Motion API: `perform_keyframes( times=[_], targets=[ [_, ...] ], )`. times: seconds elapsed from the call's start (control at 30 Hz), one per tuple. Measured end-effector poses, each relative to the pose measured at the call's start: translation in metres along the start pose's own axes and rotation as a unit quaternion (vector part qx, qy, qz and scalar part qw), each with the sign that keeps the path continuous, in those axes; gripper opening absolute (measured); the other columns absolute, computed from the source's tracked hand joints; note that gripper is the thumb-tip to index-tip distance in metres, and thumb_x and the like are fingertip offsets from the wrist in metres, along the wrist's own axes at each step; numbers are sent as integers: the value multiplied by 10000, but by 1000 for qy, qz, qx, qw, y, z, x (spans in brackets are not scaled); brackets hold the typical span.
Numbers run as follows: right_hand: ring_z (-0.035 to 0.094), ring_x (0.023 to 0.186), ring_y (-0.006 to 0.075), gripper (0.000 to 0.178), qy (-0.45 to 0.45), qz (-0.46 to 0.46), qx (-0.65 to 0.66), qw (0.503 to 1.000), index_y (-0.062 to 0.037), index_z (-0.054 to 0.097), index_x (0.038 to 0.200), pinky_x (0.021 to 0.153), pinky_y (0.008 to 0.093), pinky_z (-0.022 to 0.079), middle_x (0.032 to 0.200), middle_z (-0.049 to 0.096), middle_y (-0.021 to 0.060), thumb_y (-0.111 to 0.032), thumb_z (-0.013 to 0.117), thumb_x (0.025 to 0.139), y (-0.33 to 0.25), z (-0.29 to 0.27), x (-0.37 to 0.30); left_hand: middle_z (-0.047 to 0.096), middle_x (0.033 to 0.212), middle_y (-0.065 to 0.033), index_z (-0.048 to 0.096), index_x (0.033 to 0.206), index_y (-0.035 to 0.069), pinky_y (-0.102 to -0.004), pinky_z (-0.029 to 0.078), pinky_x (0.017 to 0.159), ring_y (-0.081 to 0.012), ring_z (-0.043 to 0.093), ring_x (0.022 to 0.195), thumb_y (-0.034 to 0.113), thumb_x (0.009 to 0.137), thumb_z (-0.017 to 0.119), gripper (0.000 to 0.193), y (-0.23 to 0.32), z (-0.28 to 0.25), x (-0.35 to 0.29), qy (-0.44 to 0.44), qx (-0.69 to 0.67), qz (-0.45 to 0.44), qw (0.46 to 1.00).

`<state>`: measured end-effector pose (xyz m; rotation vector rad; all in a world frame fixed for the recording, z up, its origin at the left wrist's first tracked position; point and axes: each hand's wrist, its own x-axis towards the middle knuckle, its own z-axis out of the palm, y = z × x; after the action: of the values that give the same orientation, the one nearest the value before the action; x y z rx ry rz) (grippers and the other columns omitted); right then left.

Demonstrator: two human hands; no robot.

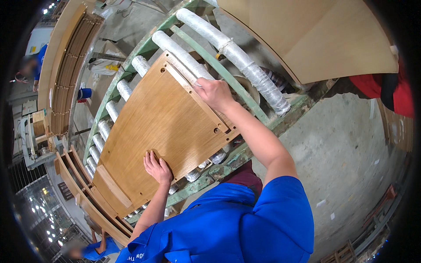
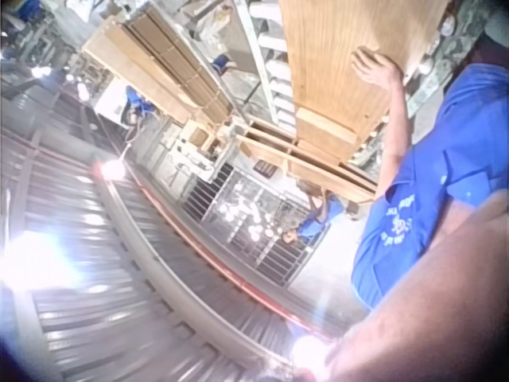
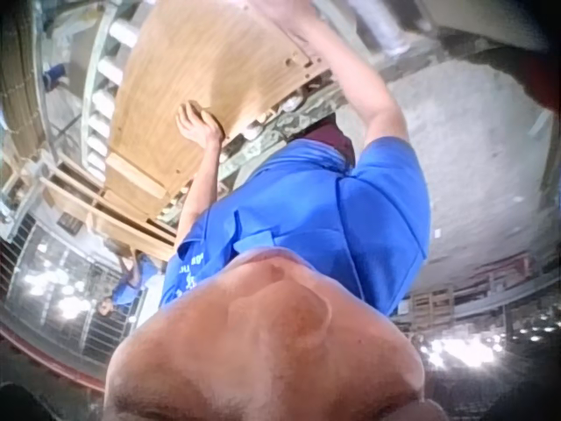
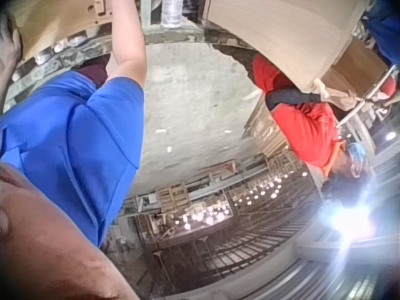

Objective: The person wipes the surface of a wooden furniture panel with a white cloth. They move the panel on a roller conveyor, flip it over, and continue wiping the other side. The person also wipes a stack of similar wooden panels on the floor.

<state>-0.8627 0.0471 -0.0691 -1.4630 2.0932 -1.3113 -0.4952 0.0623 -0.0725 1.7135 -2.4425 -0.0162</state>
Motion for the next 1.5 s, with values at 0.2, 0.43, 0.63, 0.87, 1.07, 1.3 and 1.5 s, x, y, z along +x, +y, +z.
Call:
perform_keyframes(
  times=[0.2, 0.43, 0.63, 0.87, 1.07, 1.3, 1.5],
  targets=[
    [577, 715, 102, 250, -43, 155, 339, 927, -12, 630, 941, 657, 254, 453, 780, 652, 73, -240, 555, 869, 13, 6, 33, 357, 1360, -140, 436, 1276, 88, -455, 180, 1056, -341, 265, 1273, 220, 833, 486, 465, 3, -4, 3, -12, -2, -7, 1000],
    [635, 722, 281, 284, 61, 57, 131, 988, -47, 611, 980, 648, 341, 475, 762, 636, 162, -294, 511, 884, 5, 46, 113, 362, 1355, -128, 448, 1262, 95, -462, 193, 1051, -339, 274, 1270, 227, 824, 499, 460, 1, -7, 7, -11, -7, -10, 1000],
    [613, 789, 363, 333, 8, 46, -61, 997, -118, 612, 960, 697, 455, 470, 806, 635, 180, -399, 456, 873, -3, 64, 148, 358, 1361, -117, 450, 1264, 114, -474, 187, 1051, -338, 266, 1277, 232, 823, 511, 461, -1, -10, 5, -21, -21, -29, 999],
    [599, 737, 391, 320, -15, 20, -159, 987, -125, 600, 897, 638, 476, 459, 745, 620, 190, -409, 454, 878, 0, 73, 153, 382, 1344, -115, 453, 1258, 109, -474, 189, 1051, -336, 272, 1275, 231, 816, 519, 464, -1, -13, 7, -18, -31, -33, 999],
    [611, 723, 379, 303, -17, 20, -182, 983, -118, 592, 875, 642, 483, 473, 738, 630, 174, -396, 471, 864, -2, 74, 150, 393, 1335, -110, 472, 1235, 104, -478, 202, 1045, -332, 286, 1266, 226, 806, 525, 449, -2, -12, 7, -5, -27, -32, 999],
    [603, 717, 388, 296, -26, 18, -179, 983, -112, 588, 872, 637, 487, 468, 737, 623, 182, -382, 468, 862, -5, 60, 121, 401, 1319, -114, 493, 1208, 97, -497, 197, 1045, -349, 287, 1260, 233, 776, 547, 456, -6, -8, 5, 11, -43, -30, 999],
    [592, 700, 399, 276, -28, 12, -147, 989, -100, 592, 863, 620, 488, 456, 713, 608, 196, -354, 482, 858, -8, 36, 78, 421, 1306, -103, 495, 1203, 108, -476, 223, 1035, -331, 316, 1243, 230, 794, 530, 428, -6, -7, 3, 26, -31, -24, 999]
  ],
)
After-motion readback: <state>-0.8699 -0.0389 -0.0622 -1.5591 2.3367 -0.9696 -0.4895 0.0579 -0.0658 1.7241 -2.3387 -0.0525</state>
